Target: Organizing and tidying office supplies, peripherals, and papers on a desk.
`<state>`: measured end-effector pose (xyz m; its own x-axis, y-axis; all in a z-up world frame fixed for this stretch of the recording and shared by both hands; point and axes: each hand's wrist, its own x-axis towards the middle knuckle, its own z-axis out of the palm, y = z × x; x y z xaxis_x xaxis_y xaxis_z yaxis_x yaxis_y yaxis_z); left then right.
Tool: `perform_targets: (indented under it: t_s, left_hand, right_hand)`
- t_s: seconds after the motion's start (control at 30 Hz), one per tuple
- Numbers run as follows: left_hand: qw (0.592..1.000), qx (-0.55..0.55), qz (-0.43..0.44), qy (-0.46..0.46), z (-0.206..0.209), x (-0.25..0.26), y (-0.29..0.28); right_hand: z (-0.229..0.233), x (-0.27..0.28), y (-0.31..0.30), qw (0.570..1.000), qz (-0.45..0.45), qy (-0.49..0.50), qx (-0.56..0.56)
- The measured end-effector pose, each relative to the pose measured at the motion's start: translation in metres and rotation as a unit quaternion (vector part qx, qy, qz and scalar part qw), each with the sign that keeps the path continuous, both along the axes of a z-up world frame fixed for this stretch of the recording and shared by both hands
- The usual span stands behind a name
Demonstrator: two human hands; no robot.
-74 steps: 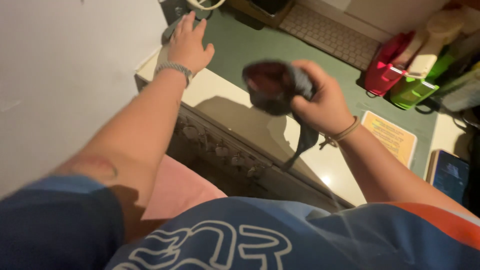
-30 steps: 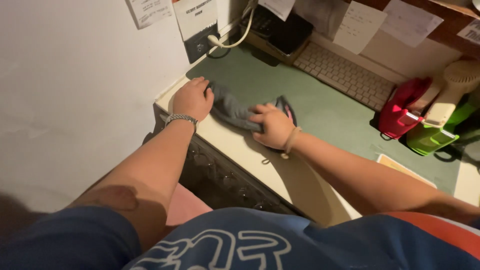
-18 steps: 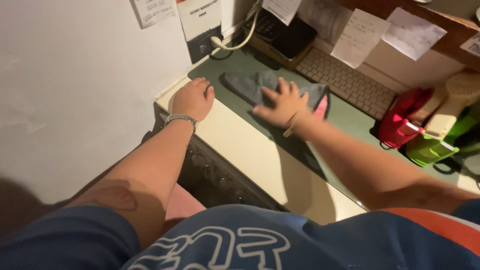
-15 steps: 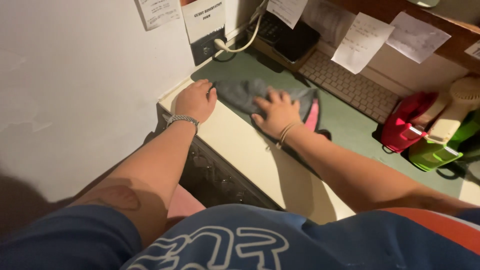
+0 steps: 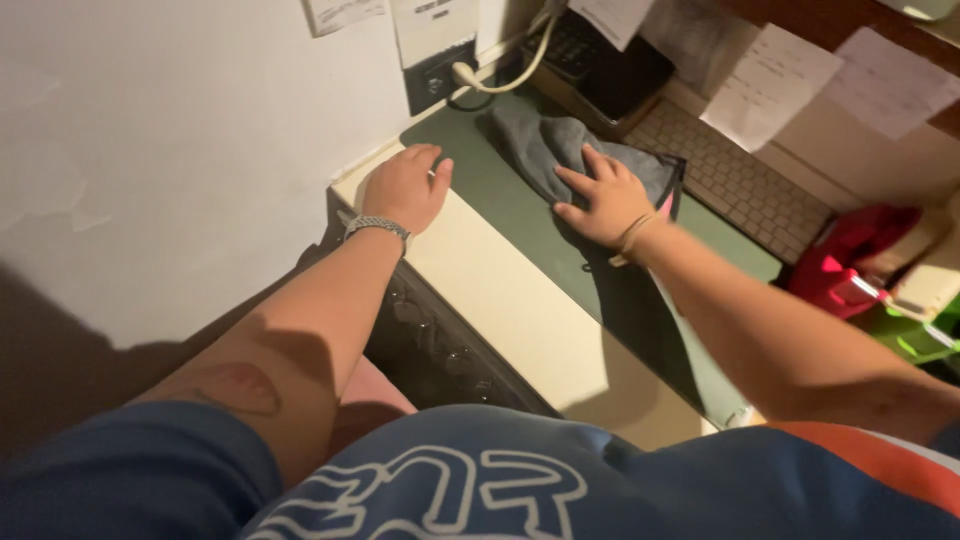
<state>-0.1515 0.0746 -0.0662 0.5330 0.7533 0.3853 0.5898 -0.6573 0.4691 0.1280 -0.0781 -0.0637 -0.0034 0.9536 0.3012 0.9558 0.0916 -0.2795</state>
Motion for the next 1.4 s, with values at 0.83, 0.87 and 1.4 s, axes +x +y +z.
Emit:
perform_targets:
  t_s: [0.83,0.87,1.4]
  left_hand:
    - [0.986,-0.069,-0.052,0.143,0.021,0.059,-0.132]
    - [0.976,-0.067,-0.094,0.187,0.025,0.071,-0.140]
    - [0.976,-0.061,-0.100,0.185,-0.004,0.140,-0.002]
  right_hand:
    - [-0.032,-0.019,-0.207,0.959,-0.265,-0.095,-0.045]
    - [-0.031,-0.020,-0.207,0.957,-0.270,-0.096,-0.055]
    - [-0.020,-0.023,-0.207,0.954,-0.283,-0.062,-0.080]
